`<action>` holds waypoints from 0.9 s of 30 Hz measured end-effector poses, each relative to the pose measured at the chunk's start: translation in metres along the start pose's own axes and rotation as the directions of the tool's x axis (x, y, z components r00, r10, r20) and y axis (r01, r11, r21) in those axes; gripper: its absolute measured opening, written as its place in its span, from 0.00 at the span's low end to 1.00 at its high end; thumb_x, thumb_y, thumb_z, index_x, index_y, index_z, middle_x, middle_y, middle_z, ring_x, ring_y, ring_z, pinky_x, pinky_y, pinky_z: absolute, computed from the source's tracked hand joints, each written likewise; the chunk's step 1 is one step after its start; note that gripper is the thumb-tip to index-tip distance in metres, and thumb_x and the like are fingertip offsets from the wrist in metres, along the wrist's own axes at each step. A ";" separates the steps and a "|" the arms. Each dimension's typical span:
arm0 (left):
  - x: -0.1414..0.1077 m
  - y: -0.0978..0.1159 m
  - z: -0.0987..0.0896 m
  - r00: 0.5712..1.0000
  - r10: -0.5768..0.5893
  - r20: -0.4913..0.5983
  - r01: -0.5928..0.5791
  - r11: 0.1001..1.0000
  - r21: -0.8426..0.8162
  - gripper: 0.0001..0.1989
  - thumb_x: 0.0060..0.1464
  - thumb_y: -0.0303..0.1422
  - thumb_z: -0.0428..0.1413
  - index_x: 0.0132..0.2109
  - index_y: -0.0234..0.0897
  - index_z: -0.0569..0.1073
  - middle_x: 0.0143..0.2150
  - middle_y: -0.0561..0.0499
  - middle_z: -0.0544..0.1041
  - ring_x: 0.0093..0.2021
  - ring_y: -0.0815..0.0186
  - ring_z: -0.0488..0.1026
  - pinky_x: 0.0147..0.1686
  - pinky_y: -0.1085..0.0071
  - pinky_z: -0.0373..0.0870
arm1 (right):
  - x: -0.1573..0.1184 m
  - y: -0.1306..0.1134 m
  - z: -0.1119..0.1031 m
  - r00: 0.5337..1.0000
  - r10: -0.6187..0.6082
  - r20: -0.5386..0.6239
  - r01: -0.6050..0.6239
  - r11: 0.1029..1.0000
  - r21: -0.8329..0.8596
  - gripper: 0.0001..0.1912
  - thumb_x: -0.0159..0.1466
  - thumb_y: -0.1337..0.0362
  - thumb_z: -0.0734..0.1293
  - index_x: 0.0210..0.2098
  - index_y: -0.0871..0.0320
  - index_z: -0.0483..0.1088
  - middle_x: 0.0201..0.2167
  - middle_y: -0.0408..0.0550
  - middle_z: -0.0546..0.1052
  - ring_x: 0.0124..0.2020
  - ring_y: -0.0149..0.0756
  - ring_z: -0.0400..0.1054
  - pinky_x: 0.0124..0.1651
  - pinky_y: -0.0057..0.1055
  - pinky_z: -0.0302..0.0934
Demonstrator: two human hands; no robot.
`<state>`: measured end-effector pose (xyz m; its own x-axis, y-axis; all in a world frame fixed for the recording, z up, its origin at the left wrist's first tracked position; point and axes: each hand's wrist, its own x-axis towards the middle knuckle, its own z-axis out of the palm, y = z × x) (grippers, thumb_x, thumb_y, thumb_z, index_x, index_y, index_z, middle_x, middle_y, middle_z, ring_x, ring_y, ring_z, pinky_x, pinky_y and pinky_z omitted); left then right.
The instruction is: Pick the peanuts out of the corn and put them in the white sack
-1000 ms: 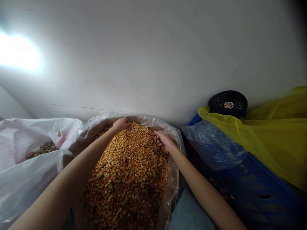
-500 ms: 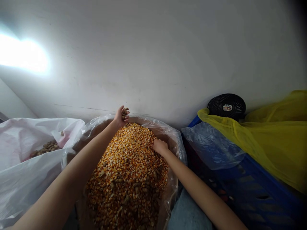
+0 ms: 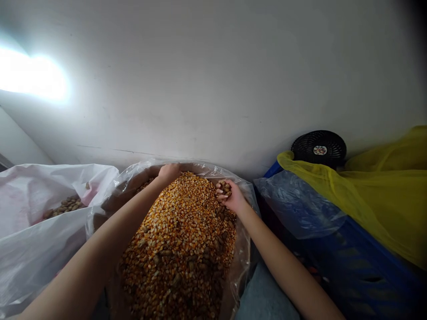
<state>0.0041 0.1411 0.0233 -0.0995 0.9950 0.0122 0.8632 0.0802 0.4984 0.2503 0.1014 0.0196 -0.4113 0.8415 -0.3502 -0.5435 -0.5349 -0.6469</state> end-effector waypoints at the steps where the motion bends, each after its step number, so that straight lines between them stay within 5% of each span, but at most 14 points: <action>1: -0.002 0.001 0.003 1.000 0.022 0.020 -0.023 0.999 0.041 0.09 0.45 0.33 0.51 0.36 0.34 0.69 0.37 0.43 0.73 0.43 0.56 0.67 0.41 0.64 0.61 | -0.001 -0.002 0.000 1.000 -0.017 -0.002 0.017 0.999 0.049 0.04 0.54 0.68 0.54 0.24 0.60 0.58 0.19 0.41 0.64 0.15 0.21 0.53 0.11 0.15 0.42; 6: -0.008 -0.001 0.015 0.995 0.051 0.084 -0.061 0.992 0.114 0.11 0.47 0.27 0.48 0.40 0.33 0.68 0.40 0.40 0.71 0.46 0.52 0.65 0.45 0.56 0.57 | 0.000 -0.004 -0.001 0.990 -0.124 -0.071 0.123 0.992 -0.021 0.05 0.53 0.67 0.56 0.28 0.60 0.61 0.20 0.41 0.66 0.15 0.21 0.54 0.11 0.16 0.43; 8: -0.006 -0.004 0.018 0.996 0.036 0.086 -0.043 0.996 0.081 0.12 0.47 0.27 0.48 0.42 0.33 0.67 0.41 0.39 0.71 0.47 0.52 0.65 0.44 0.57 0.58 | 0.002 -0.001 -0.003 0.976 -0.183 -0.122 0.136 0.938 -0.320 0.07 0.55 0.63 0.55 0.29 0.59 0.62 0.22 0.42 0.68 0.16 0.22 0.56 0.12 0.17 0.44; 9: -0.004 -0.005 0.018 0.996 0.026 0.087 -0.030 0.998 0.051 0.12 0.47 0.28 0.48 0.42 0.33 0.67 0.41 0.39 0.71 0.46 0.53 0.65 0.43 0.58 0.59 | 0.004 0.001 -0.005 0.965 -0.220 -0.145 0.113 0.842 -0.528 0.09 0.56 0.62 0.54 0.30 0.58 0.63 0.24 0.43 0.69 0.17 0.23 0.57 0.14 0.18 0.46; 11: -0.002 -0.006 0.016 0.995 0.010 0.095 -0.005 0.999 -0.045 0.11 0.46 0.29 0.49 0.40 0.33 0.67 0.39 0.41 0.71 0.44 0.55 0.66 0.40 0.63 0.62 | 0.006 0.007 -0.010 0.941 -0.290 -0.173 0.015 0.548 -0.836 0.12 0.57 0.60 0.54 0.31 0.58 0.65 0.28 0.47 0.71 0.23 0.27 0.63 0.18 0.20 0.53; 13: 0.001 -0.005 0.012 0.992 0.010 0.127 0.014 0.983 -0.185 0.07 0.45 0.30 0.51 0.34 0.33 0.67 0.33 0.44 0.71 0.36 0.60 0.69 0.32 0.70 0.65 | 0.008 0.015 -0.015 0.922 -0.343 -0.178 -0.133 0.150 -0.980 0.12 0.57 0.62 0.55 0.33 0.59 0.67 0.34 0.51 0.72 0.32 0.33 0.66 0.28 0.25 0.58; 16: 0.003 0.000 0.002 0.973 0.064 0.222 0.044 0.893 -0.448 0.06 0.44 0.32 0.51 0.25 0.33 0.65 0.19 0.51 0.65 0.19 0.71 0.64 0.16 0.77 0.59 | 0.011 0.028 -0.020 0.935 -0.292 -0.201 -0.316 -0.429 -0.846 0.14 0.56 0.67 0.57 0.39 0.62 0.69 0.40 0.59 0.71 0.42 0.43 0.65 0.40 0.34 0.58; 17: 0.004 0.002 -0.003 0.965 0.092 0.245 0.055 0.843 -0.535 0.07 0.44 0.32 0.50 0.23 0.34 0.63 0.16 0.54 0.61 0.15 0.74 0.59 0.13 0.79 0.55 | 0.012 0.032 -0.020 0.939 -0.261 -0.223 -0.333 -0.539 -0.773 0.15 0.55 0.68 0.58 0.40 0.63 0.69 0.41 0.60 0.70 0.43 0.44 0.64 0.41 0.36 0.57; 23: 0.000 0.008 -0.031 0.967 0.208 0.146 0.024 0.499 -0.866 0.11 0.47 0.33 0.43 0.20 0.36 0.52 0.15 0.61 0.48 0.11 0.80 0.42 0.08 0.84 0.45 | 0.015 0.043 -0.023 0.937 -0.177 -0.301 -0.347 -0.575 -0.741 0.16 0.51 0.71 0.61 0.39 0.64 0.70 0.40 0.63 0.71 0.43 0.47 0.65 0.41 0.39 0.58; 27: 0.000 0.006 -0.042 0.979 0.199 0.052 -0.045 0.451 -0.891 0.11 0.51 0.33 0.38 0.22 0.36 0.53 0.15 0.61 0.46 0.12 0.79 0.43 0.09 0.85 0.46 | 0.014 0.037 -0.023 0.941 -0.199 -0.272 -0.337 -0.534 -0.775 0.15 0.52 0.70 0.61 0.39 0.65 0.70 0.41 0.63 0.70 0.43 0.49 0.64 0.42 0.40 0.57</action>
<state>-0.0116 0.1389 0.0622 0.1003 0.9927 0.0666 -0.0469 -0.0621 0.9970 0.2416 0.0952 -0.0250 -0.0798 0.9194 -0.3850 0.9963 0.0607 -0.0615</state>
